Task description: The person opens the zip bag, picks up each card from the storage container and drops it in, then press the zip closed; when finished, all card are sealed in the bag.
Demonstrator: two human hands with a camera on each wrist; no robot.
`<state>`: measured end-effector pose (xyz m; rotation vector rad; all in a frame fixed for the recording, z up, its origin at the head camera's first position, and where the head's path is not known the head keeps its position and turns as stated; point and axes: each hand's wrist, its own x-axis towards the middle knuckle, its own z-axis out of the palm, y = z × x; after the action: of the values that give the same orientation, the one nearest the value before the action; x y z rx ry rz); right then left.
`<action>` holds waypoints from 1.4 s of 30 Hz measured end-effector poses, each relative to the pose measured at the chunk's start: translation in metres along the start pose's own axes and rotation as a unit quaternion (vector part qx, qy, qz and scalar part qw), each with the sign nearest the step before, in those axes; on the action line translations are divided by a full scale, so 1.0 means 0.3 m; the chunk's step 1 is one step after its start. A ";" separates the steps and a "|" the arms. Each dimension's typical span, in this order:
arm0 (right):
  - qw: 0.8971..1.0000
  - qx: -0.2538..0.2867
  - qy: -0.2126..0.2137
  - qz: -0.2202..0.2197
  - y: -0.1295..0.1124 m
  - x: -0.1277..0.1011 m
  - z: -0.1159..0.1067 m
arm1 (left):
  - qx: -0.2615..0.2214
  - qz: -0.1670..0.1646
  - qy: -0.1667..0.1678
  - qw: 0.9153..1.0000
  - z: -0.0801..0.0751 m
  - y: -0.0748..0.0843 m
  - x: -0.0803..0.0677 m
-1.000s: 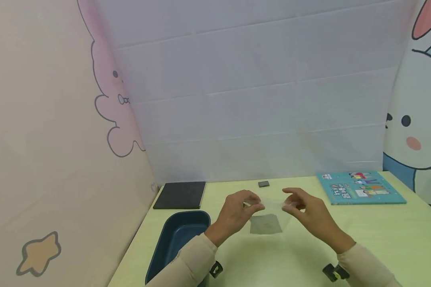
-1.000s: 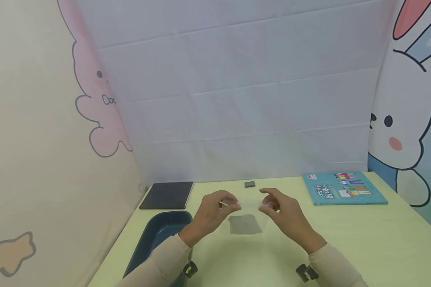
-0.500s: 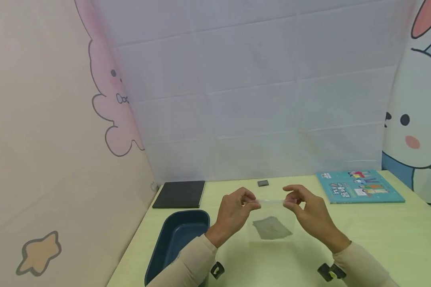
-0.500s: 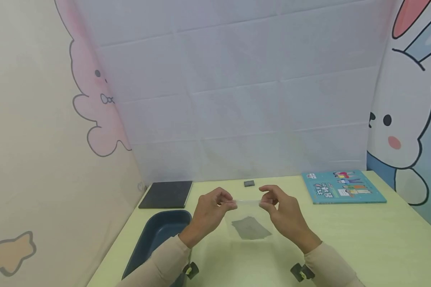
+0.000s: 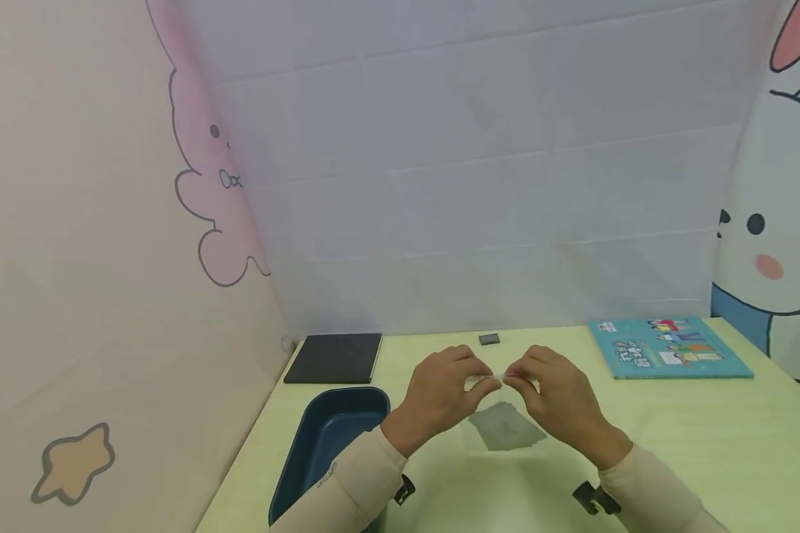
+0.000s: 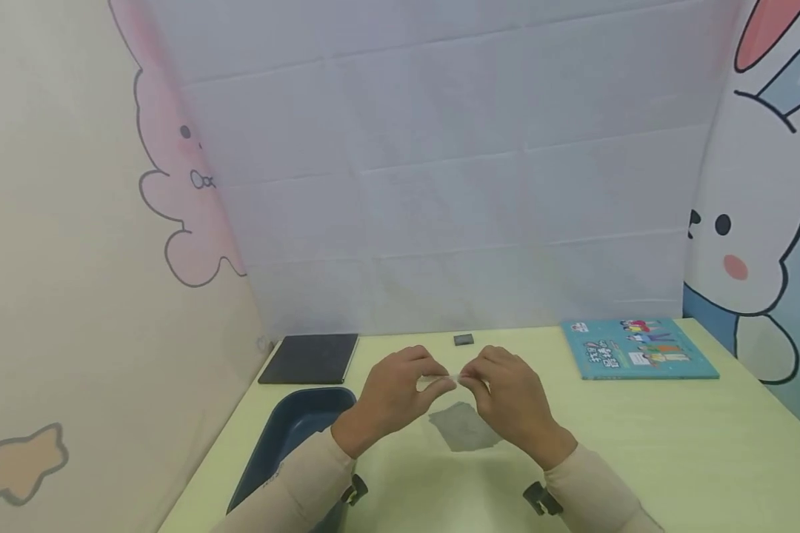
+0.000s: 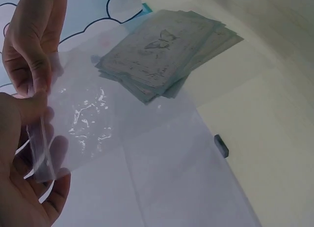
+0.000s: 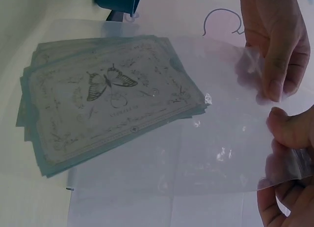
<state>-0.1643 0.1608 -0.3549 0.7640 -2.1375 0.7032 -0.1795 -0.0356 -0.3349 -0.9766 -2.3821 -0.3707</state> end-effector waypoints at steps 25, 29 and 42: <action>0.998 -0.016 -0.041 0.040 0.002 0.004 -0.026 | 0.070 -0.022 0.009 0.997 -0.014 0.009 0.009; 0.995 -0.014 -0.053 0.081 0.006 0.002 -0.038 | 0.045 -0.026 -0.014 0.999 -0.021 0.000 0.003; 0.993 0.046 -0.088 0.064 0.027 -0.004 -0.098 | -0.085 -0.025 -0.094 0.992 -0.047 -0.033 -0.026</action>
<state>-0.1559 0.1865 -0.3409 0.7663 -2.3439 0.8332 -0.1766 -0.0533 -0.3282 -1.0715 -2.5816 -0.5305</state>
